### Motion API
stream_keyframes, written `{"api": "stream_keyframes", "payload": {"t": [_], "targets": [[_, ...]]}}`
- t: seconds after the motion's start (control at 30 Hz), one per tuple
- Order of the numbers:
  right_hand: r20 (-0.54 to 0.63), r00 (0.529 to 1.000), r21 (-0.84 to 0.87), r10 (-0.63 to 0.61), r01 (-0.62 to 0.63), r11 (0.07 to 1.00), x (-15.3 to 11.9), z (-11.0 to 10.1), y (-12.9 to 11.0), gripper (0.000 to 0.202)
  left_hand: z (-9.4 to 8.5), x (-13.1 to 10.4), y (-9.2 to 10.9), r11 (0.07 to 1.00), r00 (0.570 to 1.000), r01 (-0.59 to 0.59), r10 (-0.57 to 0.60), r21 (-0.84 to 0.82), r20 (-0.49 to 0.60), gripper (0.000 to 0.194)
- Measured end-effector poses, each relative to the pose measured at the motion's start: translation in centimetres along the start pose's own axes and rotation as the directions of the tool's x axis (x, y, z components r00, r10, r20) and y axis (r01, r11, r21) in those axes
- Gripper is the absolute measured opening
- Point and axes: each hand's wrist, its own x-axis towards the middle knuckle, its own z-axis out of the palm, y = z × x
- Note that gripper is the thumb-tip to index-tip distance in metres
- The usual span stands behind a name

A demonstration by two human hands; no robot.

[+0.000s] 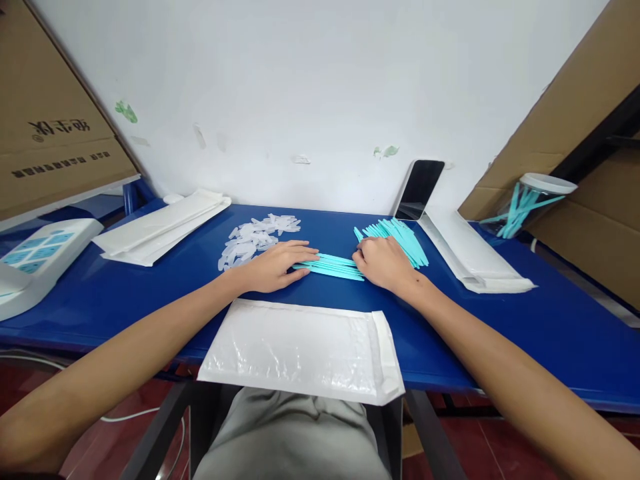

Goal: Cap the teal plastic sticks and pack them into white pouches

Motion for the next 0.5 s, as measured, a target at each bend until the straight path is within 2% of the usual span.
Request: {"api": "stream_keyframes", "payload": {"t": [0.13,0.27,0.4,0.5], "targets": [[-0.034,0.995,0.122,-0.089,0.092,0.988,0.3,0.9,0.6,0.036,0.0,0.0,-0.3,1.0,1.0,-0.018,0.018,0.009,-0.022,0.043],[-0.106,0.979,0.29,-0.173,0.197,0.937,0.9,1.7,1.2,0.041,-0.4,-0.1,-0.2,1.0,0.999,-0.011,0.011,0.009,-0.038,0.039],[-0.198,0.964,0.427,-0.177,0.248,0.87,1.2,2.0,1.0,0.038,-0.6,-0.1,-0.1,0.999,0.997,-0.036,0.037,0.011,-0.068,0.035],[-0.229,0.955,0.523,-0.19,0.285,0.803,1.2,1.9,0.4,0.034,-0.6,-0.1,0.0,0.998,0.991,-0.056,0.058,0.024,-0.12,0.041]]}}
